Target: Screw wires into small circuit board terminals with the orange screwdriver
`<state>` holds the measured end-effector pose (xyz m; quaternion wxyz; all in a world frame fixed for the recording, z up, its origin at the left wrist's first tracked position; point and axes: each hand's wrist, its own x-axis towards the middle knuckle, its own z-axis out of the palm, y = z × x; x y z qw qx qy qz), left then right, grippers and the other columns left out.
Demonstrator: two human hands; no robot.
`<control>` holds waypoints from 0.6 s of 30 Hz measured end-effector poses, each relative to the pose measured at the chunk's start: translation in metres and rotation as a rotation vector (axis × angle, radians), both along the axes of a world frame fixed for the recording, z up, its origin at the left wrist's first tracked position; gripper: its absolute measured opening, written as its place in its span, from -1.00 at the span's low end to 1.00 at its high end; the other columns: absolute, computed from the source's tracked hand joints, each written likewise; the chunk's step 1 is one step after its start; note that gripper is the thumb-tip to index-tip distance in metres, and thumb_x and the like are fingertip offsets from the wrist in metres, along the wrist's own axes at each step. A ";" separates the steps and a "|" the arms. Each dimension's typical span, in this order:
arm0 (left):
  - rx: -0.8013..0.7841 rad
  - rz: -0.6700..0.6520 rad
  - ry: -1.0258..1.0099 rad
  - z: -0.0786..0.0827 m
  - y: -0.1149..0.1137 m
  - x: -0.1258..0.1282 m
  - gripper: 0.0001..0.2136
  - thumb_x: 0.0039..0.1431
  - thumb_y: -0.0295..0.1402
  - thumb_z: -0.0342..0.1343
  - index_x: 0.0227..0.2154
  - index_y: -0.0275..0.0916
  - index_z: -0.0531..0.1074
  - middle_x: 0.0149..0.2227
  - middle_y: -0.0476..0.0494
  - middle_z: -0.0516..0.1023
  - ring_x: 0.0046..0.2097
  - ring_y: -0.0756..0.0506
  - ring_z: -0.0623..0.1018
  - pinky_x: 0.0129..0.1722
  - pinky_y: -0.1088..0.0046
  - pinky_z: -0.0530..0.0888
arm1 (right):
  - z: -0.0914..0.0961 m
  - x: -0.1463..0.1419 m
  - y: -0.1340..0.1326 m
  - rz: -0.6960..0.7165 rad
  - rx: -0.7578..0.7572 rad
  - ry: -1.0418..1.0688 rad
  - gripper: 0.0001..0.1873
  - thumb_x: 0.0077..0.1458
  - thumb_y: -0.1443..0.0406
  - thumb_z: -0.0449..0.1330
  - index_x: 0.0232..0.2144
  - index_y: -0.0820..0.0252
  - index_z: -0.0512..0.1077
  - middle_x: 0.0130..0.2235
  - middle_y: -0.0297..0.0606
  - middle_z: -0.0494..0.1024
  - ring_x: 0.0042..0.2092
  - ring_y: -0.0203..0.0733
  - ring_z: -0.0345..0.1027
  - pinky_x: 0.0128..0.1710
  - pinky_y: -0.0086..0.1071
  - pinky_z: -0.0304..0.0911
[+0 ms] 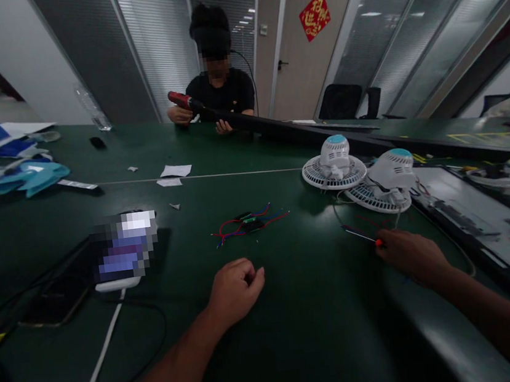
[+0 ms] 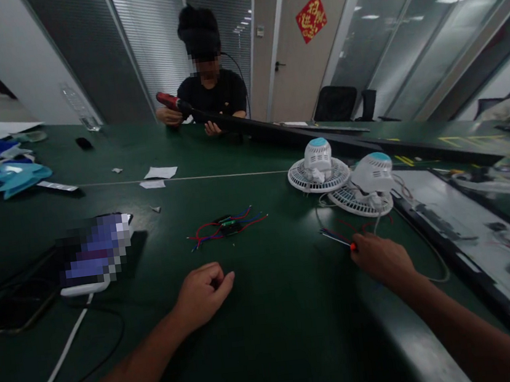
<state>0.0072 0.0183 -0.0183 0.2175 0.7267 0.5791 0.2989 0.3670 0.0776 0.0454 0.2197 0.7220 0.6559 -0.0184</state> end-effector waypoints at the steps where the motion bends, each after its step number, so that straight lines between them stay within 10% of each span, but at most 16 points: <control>1: -0.003 -0.001 -0.006 0.000 0.000 0.000 -0.70 0.17 -0.26 -0.01 -0.65 -0.20 0.19 -0.59 0.04 0.28 -0.53 0.01 0.33 -0.49 0.48 0.21 | 0.000 0.000 0.000 0.006 -0.006 -0.002 -0.67 0.23 0.25 0.16 0.03 0.19 0.37 0.03 -0.16 0.46 -0.09 -0.10 0.44 -0.15 -0.12 0.38; 18: -0.019 -0.003 -0.050 0.005 -0.001 0.000 -0.69 0.15 -0.26 0.00 -0.67 -0.20 0.19 -0.59 0.04 0.29 -0.53 0.01 0.33 -0.50 0.48 0.22 | -0.003 -0.009 0.003 0.042 -0.102 0.207 -0.68 0.23 0.25 0.16 0.02 0.18 0.38 0.03 -0.16 0.46 -0.08 -0.11 0.43 -0.14 -0.13 0.37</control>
